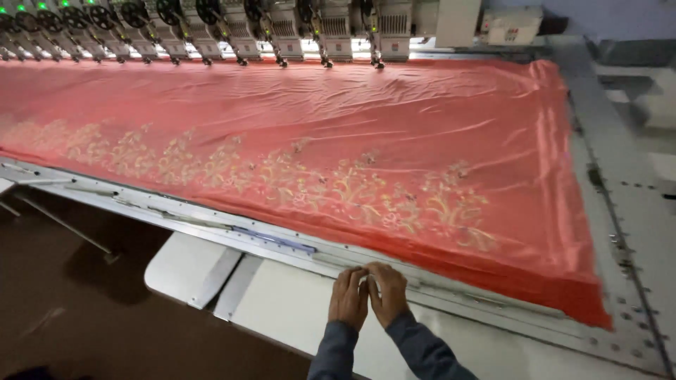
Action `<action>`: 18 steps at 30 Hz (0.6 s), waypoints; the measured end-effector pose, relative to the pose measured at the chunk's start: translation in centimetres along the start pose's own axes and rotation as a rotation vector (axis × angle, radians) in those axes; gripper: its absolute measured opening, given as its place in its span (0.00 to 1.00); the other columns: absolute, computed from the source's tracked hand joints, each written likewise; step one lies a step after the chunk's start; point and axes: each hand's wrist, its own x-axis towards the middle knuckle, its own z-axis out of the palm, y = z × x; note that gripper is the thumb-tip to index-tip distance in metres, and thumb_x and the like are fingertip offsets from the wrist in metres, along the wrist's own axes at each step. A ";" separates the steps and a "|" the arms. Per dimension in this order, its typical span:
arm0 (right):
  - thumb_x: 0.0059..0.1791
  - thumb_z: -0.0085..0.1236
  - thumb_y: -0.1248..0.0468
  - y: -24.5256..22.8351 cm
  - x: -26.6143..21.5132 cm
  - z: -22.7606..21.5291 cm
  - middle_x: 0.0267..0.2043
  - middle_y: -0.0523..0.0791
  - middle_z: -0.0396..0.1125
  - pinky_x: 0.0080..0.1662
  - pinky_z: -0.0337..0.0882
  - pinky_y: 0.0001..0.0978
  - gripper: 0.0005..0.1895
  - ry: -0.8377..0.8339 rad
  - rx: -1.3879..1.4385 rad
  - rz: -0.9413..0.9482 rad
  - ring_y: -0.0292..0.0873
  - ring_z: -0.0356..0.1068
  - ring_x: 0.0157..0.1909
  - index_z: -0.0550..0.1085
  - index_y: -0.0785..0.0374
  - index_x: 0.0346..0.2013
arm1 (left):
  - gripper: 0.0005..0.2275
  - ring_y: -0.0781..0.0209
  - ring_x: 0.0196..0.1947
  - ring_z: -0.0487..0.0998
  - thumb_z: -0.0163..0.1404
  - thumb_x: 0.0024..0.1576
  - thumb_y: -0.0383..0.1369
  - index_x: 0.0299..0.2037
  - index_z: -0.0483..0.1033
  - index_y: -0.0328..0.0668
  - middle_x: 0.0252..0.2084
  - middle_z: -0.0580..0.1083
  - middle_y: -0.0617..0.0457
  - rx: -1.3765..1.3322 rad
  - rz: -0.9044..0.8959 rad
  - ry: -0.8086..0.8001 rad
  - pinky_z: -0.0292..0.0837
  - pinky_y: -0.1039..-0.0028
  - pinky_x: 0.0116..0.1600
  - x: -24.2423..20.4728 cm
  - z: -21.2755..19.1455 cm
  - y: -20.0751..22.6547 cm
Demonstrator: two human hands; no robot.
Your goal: Removing a large piece of embroidered fabric from an industrial embroidery machine and folding it on a work surface.
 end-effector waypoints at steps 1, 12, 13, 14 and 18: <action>0.54 0.41 0.63 0.6 0.8 1.9 0.49 0.46 0.74 0.53 0.68 0.44 0.14 0.003 0.001 0.002 0.50 0.73 0.51 0.74 0.59 0.49 | 0.11 0.47 0.51 0.74 0.46 0.60 0.28 0.52 0.74 0.43 0.50 0.74 0.46 0.002 0.003 -0.003 0.68 0.59 0.59 1.0 -0.2 -2.0; 0.54 0.47 0.56 9.2 10.9 15.2 0.54 0.40 0.73 0.57 0.63 0.45 0.15 -0.002 -0.213 0.213 0.45 0.71 0.56 0.76 0.50 0.54 | 0.09 0.49 0.52 0.74 0.48 0.62 0.31 0.51 0.75 0.45 0.51 0.75 0.49 -0.065 0.146 -0.266 0.67 0.59 0.59 14.6 2.8 -19.3; 0.54 0.47 0.56 9.7 12.2 15.7 0.54 0.40 0.73 0.57 0.63 0.45 0.15 0.012 -0.235 0.224 0.45 0.71 0.56 0.76 0.50 0.54 | 0.09 0.49 0.52 0.74 0.48 0.62 0.31 0.51 0.75 0.45 0.51 0.75 0.49 -0.084 0.164 -0.275 0.67 0.59 0.59 15.9 3.6 -20.3; 0.53 0.49 0.60 9.8 12.9 16.2 0.53 0.40 0.74 0.56 0.63 0.46 0.15 0.003 -0.243 0.281 0.46 0.72 0.54 0.75 0.49 0.53 | 0.08 0.49 0.50 0.74 0.49 0.61 0.31 0.49 0.75 0.46 0.50 0.75 0.51 -0.078 0.153 -0.271 0.67 0.59 0.56 16.5 4.2 -21.2; 0.51 0.48 0.58 12.7 14.2 19.5 0.50 0.39 0.75 0.53 0.63 0.48 0.15 0.031 -0.395 0.341 0.48 0.72 0.51 0.76 0.47 0.50 | 0.10 0.49 0.47 0.74 0.50 0.57 0.29 0.48 0.74 0.46 0.44 0.76 0.50 -0.100 0.251 -0.297 0.66 0.60 0.55 18.8 7.7 -25.8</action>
